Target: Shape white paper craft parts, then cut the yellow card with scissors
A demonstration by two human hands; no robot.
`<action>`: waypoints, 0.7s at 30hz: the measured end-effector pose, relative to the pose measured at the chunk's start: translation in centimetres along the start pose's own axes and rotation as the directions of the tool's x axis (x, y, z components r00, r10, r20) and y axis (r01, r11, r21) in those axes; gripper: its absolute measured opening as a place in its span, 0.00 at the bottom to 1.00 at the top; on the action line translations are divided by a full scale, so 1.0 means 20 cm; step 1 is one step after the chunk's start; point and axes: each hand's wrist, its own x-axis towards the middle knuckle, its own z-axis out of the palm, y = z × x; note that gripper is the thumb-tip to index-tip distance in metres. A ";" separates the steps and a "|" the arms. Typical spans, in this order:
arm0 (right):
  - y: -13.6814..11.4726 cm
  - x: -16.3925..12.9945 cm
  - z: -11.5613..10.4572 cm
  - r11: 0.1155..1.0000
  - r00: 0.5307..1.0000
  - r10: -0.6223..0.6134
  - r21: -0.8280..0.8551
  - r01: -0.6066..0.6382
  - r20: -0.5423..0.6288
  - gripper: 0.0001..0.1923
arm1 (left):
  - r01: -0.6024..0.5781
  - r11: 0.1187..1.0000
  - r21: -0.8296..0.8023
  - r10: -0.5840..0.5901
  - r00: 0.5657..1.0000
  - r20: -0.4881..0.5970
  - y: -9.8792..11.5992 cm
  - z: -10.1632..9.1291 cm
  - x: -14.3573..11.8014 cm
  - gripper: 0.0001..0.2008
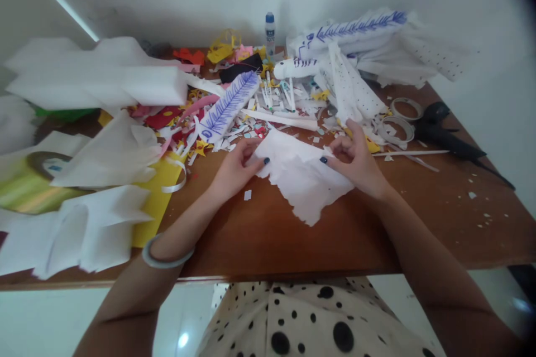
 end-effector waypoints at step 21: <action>0.04 -0.07 0.21 0.981 0.983 0.170 -0.106 -0.162 0.074 0.43 | -0.732 0.323 0.600 0.282 0.680 0.677 0.07 0.14 -0.14 0.15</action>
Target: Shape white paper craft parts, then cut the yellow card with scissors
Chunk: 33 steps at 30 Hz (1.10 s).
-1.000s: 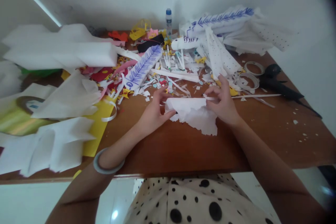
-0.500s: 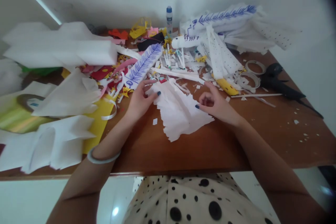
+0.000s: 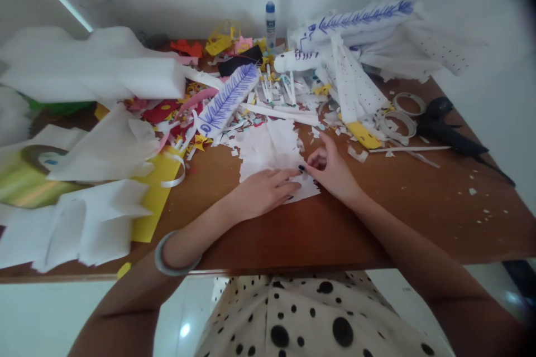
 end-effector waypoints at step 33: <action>-0.16 -0.06 -0.07 0.980 0.953 0.040 0.175 -0.096 0.301 0.25 | 0.303 0.821 -0.483 -0.499 0.793 -0.351 -0.03 -0.07 -0.01 0.07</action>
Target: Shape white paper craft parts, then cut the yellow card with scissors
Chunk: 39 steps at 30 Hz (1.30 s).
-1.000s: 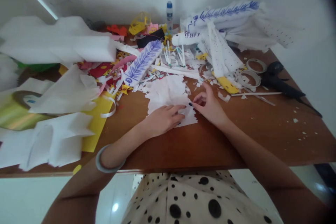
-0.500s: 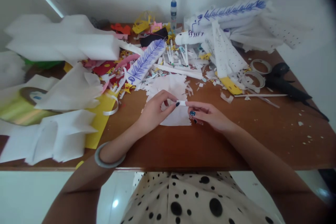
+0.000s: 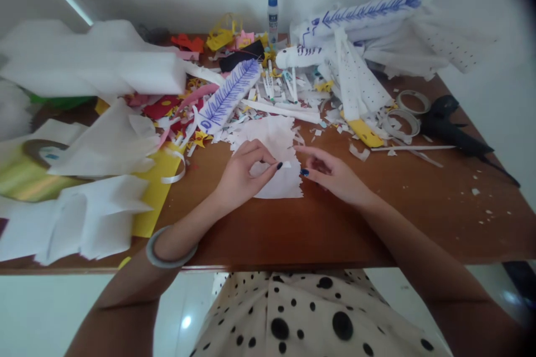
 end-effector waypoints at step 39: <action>0.06 0.00 0.11 0.767 0.974 -0.144 -0.602 0.220 0.172 0.05 | -0.016 0.980 -0.198 0.124 0.827 0.549 -0.14 0.04 0.02 0.16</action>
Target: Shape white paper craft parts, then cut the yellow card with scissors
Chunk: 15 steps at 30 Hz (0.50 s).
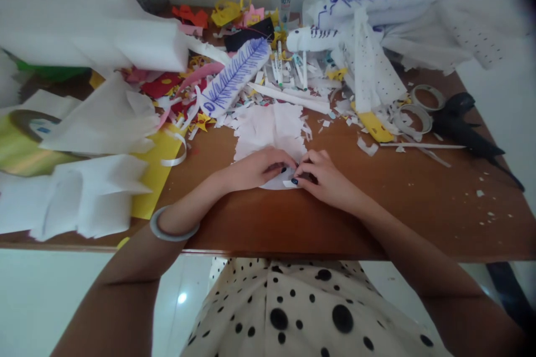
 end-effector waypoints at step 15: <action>-0.01 0.00 0.02 0.997 0.999 -0.028 -0.071 0.026 -0.038 0.05 | -0.016 0.991 0.129 0.016 1.000 0.006 0.00 0.05 0.02 0.12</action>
